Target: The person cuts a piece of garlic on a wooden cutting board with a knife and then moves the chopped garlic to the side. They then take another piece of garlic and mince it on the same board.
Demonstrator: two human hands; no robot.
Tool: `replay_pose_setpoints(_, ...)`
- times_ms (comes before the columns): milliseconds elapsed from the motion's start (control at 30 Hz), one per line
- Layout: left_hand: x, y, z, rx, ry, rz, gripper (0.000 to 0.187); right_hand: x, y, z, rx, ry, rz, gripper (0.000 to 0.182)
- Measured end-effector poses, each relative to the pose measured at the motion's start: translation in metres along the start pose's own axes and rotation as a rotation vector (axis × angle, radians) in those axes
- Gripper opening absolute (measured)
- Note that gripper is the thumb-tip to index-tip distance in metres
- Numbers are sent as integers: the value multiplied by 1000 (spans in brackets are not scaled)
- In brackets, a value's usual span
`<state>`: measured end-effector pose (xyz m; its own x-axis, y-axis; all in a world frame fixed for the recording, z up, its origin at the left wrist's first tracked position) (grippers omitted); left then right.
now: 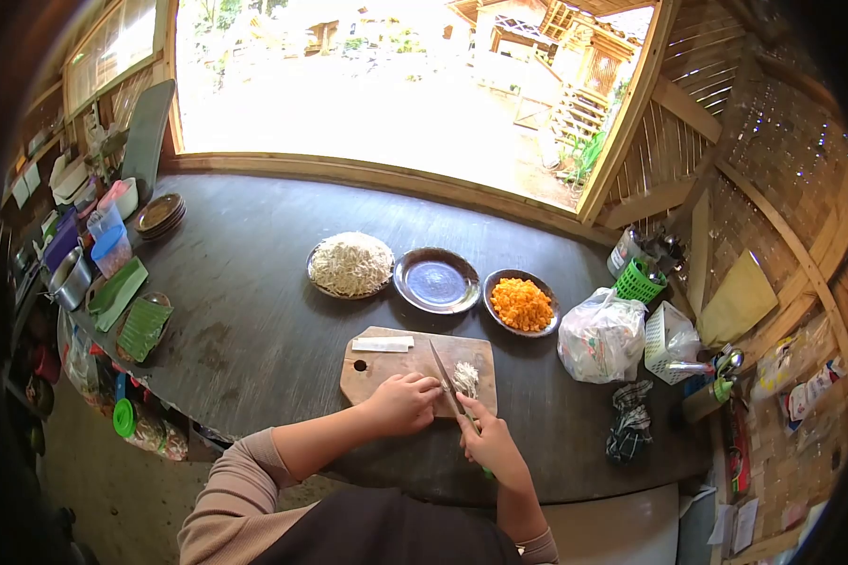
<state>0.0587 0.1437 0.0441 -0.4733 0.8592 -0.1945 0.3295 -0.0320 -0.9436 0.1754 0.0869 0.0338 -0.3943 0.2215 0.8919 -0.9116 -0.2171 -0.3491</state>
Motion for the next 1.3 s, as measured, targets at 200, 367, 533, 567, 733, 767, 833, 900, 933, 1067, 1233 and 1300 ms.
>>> replay_pose_setpoints(200,0,0,0,-3,-3,-28,41,-1,-1,-2,5,-3,31,43)
replay_pose_setpoints(367,1,4,-1,44,-21,-33,44,2,0,-2,1,-5,52,43)
replay_pose_setpoints(533,2,7,-2,70,-43,-39,44,5,1,-1,-7,10,77,42)
replay_pose_setpoints(567,1,6,-2,69,-41,-39,44,6,1,-1,-10,5,80,42)
replay_pose_setpoints(733,3,9,-5,102,-51,-46,43,12,2,-4,4,0,88,40)
replay_pose_setpoints(767,4,11,-6,117,-56,-33,43,14,2,-3,-2,12,96,38)
replay_pose_setpoints(833,3,12,-6,125,-64,-32,42,14,2,-4,-3,32,102,36)
replay_pose_setpoints(900,2,11,-6,134,-67,-31,42,13,1,-5,-4,42,127,35)
replay_pose_setpoints(933,1,10,-5,126,-70,-42,42,4,3,-8,-4,46,123,35)
replay_pose_setpoints(1067,1,12,-6,166,-73,-64,42,22,6,-12,-208,-388,400,34)
replay_pose_setpoints(1233,6,18,-4,100,-63,-31,38,32,1,-8,-186,-316,384,35)
replay_pose_setpoints(1300,7,13,-4,91,-71,-17,39,15,1,-10,-92,-57,202,34)
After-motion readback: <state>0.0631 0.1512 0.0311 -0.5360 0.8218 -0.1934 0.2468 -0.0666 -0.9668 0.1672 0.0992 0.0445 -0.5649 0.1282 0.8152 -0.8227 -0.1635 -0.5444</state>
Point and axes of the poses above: each hand's wrist, its own z-axis away from the middle knuckle, its own y-axis out of the palm, x = y × z, the point moved 10 cm from there along -z, towards the middle knuckle, and after that the axes turned 9 degrees about x, right-handed, at the moved point
